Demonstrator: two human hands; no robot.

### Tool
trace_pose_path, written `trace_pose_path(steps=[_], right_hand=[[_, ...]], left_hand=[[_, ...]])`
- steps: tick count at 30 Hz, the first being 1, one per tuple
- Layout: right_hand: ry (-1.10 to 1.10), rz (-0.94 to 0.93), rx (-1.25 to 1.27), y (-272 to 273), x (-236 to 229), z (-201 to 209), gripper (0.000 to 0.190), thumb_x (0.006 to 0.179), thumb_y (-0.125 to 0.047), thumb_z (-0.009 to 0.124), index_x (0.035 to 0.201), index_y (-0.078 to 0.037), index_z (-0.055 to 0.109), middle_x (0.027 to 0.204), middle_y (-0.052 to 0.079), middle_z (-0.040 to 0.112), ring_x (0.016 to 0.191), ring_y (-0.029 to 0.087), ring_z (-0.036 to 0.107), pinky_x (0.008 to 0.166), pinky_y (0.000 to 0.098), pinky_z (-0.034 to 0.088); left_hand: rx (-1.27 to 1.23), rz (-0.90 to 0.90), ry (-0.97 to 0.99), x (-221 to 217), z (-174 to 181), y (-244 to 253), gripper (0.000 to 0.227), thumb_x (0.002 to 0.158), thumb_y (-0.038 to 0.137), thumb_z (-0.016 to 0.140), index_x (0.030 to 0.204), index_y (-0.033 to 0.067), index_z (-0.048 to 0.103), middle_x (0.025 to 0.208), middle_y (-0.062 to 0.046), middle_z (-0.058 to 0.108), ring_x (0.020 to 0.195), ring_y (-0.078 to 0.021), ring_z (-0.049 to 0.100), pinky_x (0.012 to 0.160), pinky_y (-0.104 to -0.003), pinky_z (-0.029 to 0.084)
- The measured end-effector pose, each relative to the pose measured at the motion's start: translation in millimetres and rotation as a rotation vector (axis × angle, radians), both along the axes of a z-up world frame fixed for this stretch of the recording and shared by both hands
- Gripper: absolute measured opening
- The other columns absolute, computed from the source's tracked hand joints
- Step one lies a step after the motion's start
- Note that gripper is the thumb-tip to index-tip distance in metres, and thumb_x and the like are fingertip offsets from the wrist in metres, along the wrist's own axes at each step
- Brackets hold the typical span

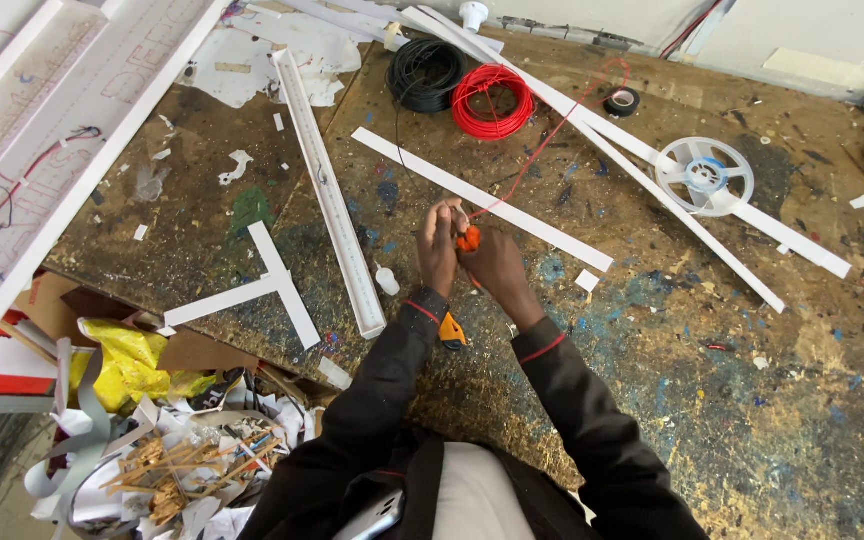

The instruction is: The person strips the insulation from red and black wires using pliers, then inserts the wire ends into a white plastic channel. They twist the wires together and secure the connection with black electrical tape. The person repeats this process for additional wires along the channel.

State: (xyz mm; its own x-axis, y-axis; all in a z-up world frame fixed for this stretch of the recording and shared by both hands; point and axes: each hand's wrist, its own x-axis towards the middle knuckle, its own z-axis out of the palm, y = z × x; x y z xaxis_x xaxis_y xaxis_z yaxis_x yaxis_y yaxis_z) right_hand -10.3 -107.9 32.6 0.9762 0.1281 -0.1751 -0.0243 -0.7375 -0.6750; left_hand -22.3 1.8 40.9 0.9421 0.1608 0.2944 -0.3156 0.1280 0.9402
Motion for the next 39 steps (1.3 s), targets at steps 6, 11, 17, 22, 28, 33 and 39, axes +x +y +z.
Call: trace_pose_path(steps=[6,11,17,22,28,33,39], right_hand=[[-0.168,0.042,-0.312,14.4,20.6,18.3,0.050,0.094,-0.031,0.087,0.120,0.010,0.074,0.109,0.023,0.072,0.107,0.049,0.080,0.086,0.0594,0.071],[-0.137,0.009,-0.375,10.7,38.7,9.9,0.050,0.094,-0.037,0.087,0.118,0.005,0.074,0.101,0.025,0.080,0.100,0.050,0.083,0.083,0.0628,0.070],[-0.108,-0.057,-0.417,6.2,59.7,12.7,0.044,0.084,-0.037,0.093,0.106,0.001,0.084,0.092,0.021,0.083,0.094,0.046,0.085,0.082,0.0595,0.071],[-0.087,-0.116,-0.459,7.9,63.3,15.3,0.039,0.083,-0.035,0.091,0.103,-0.002,0.088,0.088,0.019,0.083,0.092,0.044,0.085,0.081,0.0571,0.071],[0.012,-0.150,-0.422,7.1,54.5,23.3,0.032,0.091,-0.022,0.084,0.111,0.003,0.087,0.096,0.020,0.085,0.100,0.044,0.085,0.087,0.0569,0.070],[0.022,-0.161,-0.401,-1.1,45.0,23.3,0.033,0.088,-0.021,0.085,0.110,0.004,0.086,0.094,0.021,0.084,0.099,0.046,0.085,0.087,0.0585,0.069],[0.039,0.114,-0.280,-50.5,14.6,22.8,0.067,0.085,-0.040,0.099,0.127,0.009,0.080,0.114,0.036,0.080,0.114,0.057,0.079,0.094,0.0680,0.065]], left_hand=[[-0.664,0.323,0.320,17.9,3.9,-22.1,0.038,0.125,0.023,0.037,0.149,0.0167,0.065,0.084,0.007,0.049,0.075,-0.0061,0.046,0.073,-0.021,0.047],[-0.856,0.261,0.553,38.7,3.1,-17.1,0.045,0.117,0.019,0.040,0.151,0.0304,0.067,0.079,0.009,0.032,0.068,-0.0123,0.037,0.069,-0.027,0.035],[-0.861,0.081,0.602,59.4,-5.5,-11.4,0.048,0.120,0.023,0.045,0.164,0.0345,0.058,0.066,0.008,0.031,0.059,-0.0142,0.031,0.063,-0.035,0.035],[-0.901,0.088,0.634,68.9,0.6,-13.8,0.018,0.116,0.032,0.059,0.126,0.0261,0.072,0.056,0.010,0.031,0.051,-0.0126,0.030,0.056,-0.032,0.034],[-0.827,0.052,0.667,61.6,-6.2,-13.6,0.021,0.118,0.035,0.060,0.124,0.0243,0.077,0.057,0.011,0.032,0.048,-0.0114,0.033,0.060,-0.032,0.040],[-0.864,-0.025,0.661,47.2,-15.7,-5.3,0.020,0.119,0.032,0.056,0.109,0.0238,0.072,0.060,0.006,0.026,0.047,-0.0158,0.030,0.060,-0.038,0.043],[-0.943,-0.194,0.508,30.9,-20.3,38.0,0.047,0.127,0.021,0.043,0.173,0.0149,0.046,0.070,0.012,0.045,0.057,-0.0070,0.041,0.065,-0.030,0.044]])
